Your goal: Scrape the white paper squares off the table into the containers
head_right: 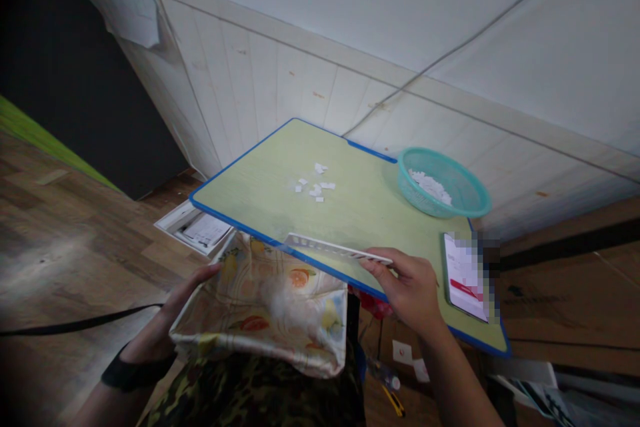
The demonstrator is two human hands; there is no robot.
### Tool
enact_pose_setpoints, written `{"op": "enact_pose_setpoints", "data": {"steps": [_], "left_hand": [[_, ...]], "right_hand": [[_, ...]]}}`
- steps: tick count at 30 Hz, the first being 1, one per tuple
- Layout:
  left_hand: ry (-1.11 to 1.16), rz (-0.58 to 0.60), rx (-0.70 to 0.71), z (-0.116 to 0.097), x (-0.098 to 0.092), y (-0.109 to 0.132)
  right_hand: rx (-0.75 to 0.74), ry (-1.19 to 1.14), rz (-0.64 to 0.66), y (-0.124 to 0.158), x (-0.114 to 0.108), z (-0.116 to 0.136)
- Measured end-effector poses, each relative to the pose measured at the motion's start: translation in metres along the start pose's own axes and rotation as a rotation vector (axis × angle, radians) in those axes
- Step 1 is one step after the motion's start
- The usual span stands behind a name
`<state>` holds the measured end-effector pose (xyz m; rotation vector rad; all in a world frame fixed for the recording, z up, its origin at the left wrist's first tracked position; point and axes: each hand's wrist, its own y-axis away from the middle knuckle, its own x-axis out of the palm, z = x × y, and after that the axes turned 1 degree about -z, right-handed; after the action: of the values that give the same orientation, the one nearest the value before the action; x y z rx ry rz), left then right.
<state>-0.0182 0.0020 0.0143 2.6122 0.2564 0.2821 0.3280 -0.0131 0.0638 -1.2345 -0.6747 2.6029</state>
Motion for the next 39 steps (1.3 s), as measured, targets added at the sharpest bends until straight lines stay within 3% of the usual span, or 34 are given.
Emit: {"op": "enact_pose_setpoints", "data": {"steps": [4, 8, 11, 15, 20, 24, 27, 30, 35, 39], "left_hand": [[0.054, 0.07, -0.091, -0.005, 0.005, 0.003], [0.058, 0.059, -0.131, -0.002, 0.004, 0.002], [0.054, -0.001, -0.062, 0.005, -0.002, 0.0], [0.082, 0.065, -0.07, 0.014, -0.01, -0.004], [0.037, 0.054, -0.071, 0.004, -0.003, -0.001], [-0.003, 0.017, -0.064, -0.003, 0.001, 0.003], [0.026, 0.058, -0.012, 0.002, -0.003, 0.001], [0.03, 0.037, -0.09, 0.001, -0.002, 0.002], [0.006, -0.047, -0.129, -0.017, 0.01, 0.012], [0.017, -0.023, -0.121, -0.014, 0.008, 0.012]], "right_hand": [[0.042, -0.02, -0.054, -0.003, 0.007, -0.005], [0.07, -0.041, -0.101, -0.013, 0.021, -0.003], [0.042, -0.045, -0.052, -0.02, 0.026, 0.002], [-0.031, -0.055, 0.014, -0.022, 0.023, 0.009], [-0.035, -0.059, 0.038, -0.015, 0.015, 0.013], [0.038, -0.033, -0.066, -0.016, 0.015, 0.001], [0.096, 0.002, -0.197, -0.025, 0.018, -0.015], [0.133, 0.043, -0.253, -0.035, 0.021, -0.026], [0.107, 0.032, -0.191, -0.041, 0.025, -0.024], [0.109, -0.011, -0.152, -0.039, 0.024, -0.021]]}}
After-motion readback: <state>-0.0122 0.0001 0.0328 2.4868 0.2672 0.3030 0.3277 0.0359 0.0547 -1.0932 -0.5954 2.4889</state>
